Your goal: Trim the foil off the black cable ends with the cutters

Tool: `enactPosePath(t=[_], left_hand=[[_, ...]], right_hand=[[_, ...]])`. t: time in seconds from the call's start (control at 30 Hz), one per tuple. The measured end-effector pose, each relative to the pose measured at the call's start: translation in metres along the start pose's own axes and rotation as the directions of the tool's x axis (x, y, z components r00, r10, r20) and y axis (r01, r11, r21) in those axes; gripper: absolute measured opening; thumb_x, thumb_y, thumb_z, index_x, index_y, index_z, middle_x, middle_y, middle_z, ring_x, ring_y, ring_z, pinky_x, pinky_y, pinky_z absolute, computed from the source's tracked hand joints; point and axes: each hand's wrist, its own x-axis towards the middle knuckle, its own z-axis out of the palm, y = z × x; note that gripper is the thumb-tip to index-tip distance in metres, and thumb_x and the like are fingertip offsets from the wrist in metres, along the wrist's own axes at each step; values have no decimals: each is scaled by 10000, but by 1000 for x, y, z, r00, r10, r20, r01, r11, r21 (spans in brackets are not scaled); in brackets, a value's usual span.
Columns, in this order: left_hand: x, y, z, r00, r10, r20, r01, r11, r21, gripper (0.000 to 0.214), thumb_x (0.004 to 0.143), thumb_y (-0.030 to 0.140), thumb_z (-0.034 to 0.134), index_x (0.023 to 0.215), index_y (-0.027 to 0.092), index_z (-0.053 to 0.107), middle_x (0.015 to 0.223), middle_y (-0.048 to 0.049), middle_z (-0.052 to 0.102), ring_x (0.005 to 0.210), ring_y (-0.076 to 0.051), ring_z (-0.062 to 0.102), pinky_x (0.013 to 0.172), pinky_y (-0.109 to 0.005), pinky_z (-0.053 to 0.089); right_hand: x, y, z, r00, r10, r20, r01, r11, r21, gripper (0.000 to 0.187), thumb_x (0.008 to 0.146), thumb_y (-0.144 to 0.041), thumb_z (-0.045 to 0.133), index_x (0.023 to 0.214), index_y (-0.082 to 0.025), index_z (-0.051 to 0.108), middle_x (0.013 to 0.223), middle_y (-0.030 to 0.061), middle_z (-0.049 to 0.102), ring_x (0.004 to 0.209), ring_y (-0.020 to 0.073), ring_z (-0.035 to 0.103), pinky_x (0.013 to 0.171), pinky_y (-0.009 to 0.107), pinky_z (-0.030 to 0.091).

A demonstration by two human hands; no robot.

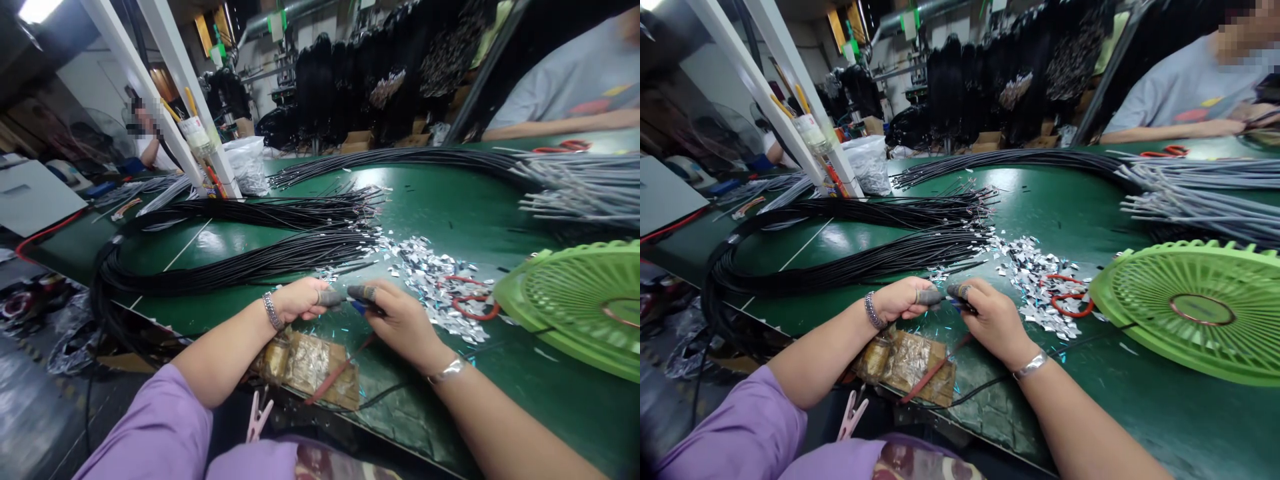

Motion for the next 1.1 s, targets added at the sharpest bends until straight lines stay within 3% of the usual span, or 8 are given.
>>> enactPosePath(t=[0.2,0.33,0.5,0.57,0.7,0.8,0.9,1.1], left_hand=[[5,-9,1,995,29,-90,-7,970,244,205,812,215,548,641,159,452,402,89,362,314,-34,275,343,-156,229],[5,-15,-1,981,183,-67,-118,831,544,182,810,255,544,663,157,498,477,55,470,396,-65,408,412,-176,291],[-1,-14,-2,882,456,121,-356,475,805,195,811,289,574,665,162,600,586,17,562,549,-88,458,534,-196,308],[-3,-13,-2,861,474,185,-404,416,814,161,811,290,586,715,170,636,651,7,600,604,-95,478,582,-196,329],[-3,-14,-1,869,452,200,-459,590,664,143,805,287,601,785,151,640,724,-24,637,658,-103,535,630,-190,398],[1,-15,-1,913,405,50,-382,807,450,204,811,344,601,820,140,590,637,-11,601,546,-91,532,549,-195,424],[6,-17,-1,941,330,-76,-298,913,278,335,779,464,628,811,147,524,584,17,576,425,-71,493,441,-184,380],[11,-18,0,939,315,-134,-278,930,242,342,779,469,617,801,152,489,572,27,586,375,-59,477,388,-164,329]], right_hand=[[2,-4,-3,987,82,137,-83,996,6,125,689,-104,469,675,-212,531,696,38,577,616,163,524,541,263,389],[7,-5,-2,950,219,221,-252,958,134,124,690,-188,481,583,-218,424,563,-7,483,538,144,435,505,262,313],[10,-5,-2,808,394,437,-567,721,399,243,721,-361,543,548,-204,474,518,-32,440,513,117,378,478,245,294],[9,-5,-1,733,449,511,-674,576,462,271,687,-410,605,557,-196,502,503,-44,421,488,99,347,450,231,264],[10,-7,2,599,533,597,-795,307,523,357,582,-478,714,576,-191,501,465,-72,388,425,62,268,401,214,184],[10,-7,6,550,615,565,-807,215,551,404,551,-504,740,582,-197,480,449,-84,367,403,54,252,391,210,163],[9,-5,9,561,699,443,-781,271,563,361,591,-488,712,612,-198,499,465,-78,383,408,63,264,396,217,184],[7,-6,9,656,716,238,-693,446,566,290,641,-375,661,856,-187,615,614,-25,541,492,109,375,452,245,277]])
